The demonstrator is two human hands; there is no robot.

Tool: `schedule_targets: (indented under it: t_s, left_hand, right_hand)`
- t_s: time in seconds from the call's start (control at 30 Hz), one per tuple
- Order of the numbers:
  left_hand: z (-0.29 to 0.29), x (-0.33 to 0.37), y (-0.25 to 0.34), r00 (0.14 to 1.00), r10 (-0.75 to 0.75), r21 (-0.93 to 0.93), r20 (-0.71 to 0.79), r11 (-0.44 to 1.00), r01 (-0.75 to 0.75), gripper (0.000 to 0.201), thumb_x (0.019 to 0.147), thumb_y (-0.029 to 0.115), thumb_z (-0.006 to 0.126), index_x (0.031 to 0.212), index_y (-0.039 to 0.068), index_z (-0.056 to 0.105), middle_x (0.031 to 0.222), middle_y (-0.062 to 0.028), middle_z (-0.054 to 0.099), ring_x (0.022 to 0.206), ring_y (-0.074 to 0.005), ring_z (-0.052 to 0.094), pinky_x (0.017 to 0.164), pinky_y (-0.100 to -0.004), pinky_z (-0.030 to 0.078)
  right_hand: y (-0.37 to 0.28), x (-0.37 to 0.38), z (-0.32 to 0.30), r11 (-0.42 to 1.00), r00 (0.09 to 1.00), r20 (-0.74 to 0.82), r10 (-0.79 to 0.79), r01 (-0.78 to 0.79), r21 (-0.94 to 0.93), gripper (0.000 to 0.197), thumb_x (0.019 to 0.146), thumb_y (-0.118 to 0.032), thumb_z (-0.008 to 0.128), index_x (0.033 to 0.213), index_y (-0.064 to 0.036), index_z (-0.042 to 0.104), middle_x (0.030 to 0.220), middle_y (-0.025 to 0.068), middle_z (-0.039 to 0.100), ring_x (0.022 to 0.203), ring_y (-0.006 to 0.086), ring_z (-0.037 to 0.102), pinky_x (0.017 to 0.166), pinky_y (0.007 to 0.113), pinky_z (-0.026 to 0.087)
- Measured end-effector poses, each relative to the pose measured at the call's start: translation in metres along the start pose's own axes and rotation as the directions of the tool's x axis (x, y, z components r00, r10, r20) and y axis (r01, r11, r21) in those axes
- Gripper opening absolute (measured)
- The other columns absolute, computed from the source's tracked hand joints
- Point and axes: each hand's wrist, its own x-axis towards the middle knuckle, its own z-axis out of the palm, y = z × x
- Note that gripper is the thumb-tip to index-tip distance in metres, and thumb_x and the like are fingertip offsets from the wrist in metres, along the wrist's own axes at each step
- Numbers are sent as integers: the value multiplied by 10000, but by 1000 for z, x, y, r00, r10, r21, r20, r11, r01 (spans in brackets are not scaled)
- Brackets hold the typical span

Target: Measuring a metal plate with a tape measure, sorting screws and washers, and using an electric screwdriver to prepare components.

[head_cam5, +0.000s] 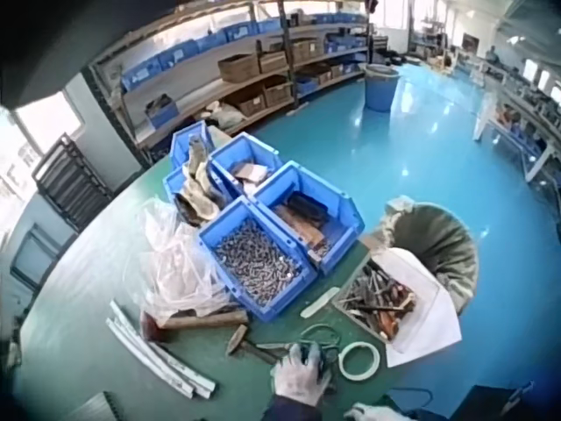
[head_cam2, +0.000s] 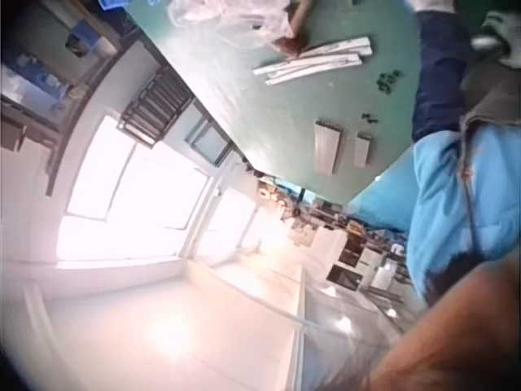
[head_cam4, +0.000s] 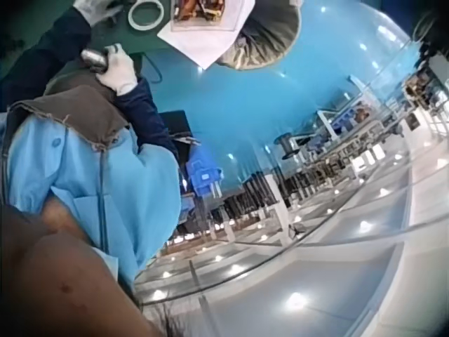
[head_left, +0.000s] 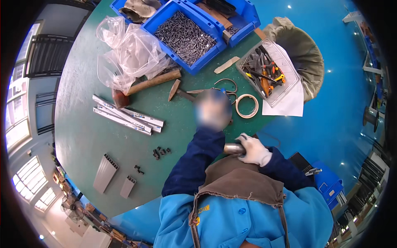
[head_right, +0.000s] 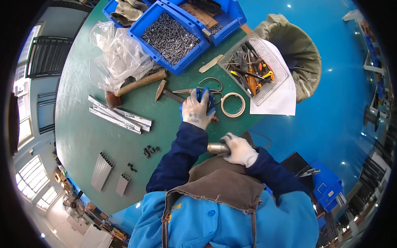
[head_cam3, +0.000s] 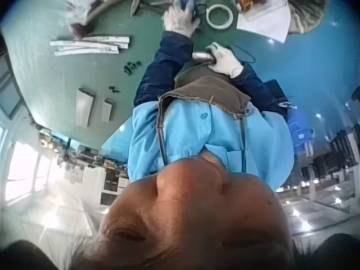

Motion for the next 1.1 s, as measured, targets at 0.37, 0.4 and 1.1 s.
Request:
schedule_targets:
  t_s: [0.37, 0.4, 1.1]
  left_hand:
    - [-7, 71, -8, 976, -153, 18, -153, 987, 158, 747, 593, 286, 794, 1287, 183, 539, 1262, -213, 493, 951, -353, 584, 793, -422, 509]
    - [-5, 75, -13, 978, -104, 106, -182, 987, 125, 738, 594, 286, 791, 1282, 183, 543, 1259, -210, 493, 939, -350, 585, 786, -421, 510]
    - [36, 159, 20, 999, -36, 349, -7, 936, 36, 190, 710, 231, 718, 833, 114, 635, 780, -88, 676, 763, -284, 631, 689, -370, 501]
  right_hand:
    - [56, 20, -37, 999, 959, -280, 38, -28, 40, 628, 591, -157, 737, 1173, -30, 537, 1026, 165, 632, 871, 375, 637, 788, 392, 519]
    - [55, 25, -42, 999, 953, -303, 33, -24, 30, 632, 590, -154, 735, 1177, -30, 536, 1029, 166, 634, 873, 375, 637, 790, 391, 518]
    - [80, -4, -65, 989, 915, -393, 92, -40, 139, 633, 609, -138, 728, 1199, -23, 529, 1045, 185, 646, 886, 386, 639, 793, 397, 518]
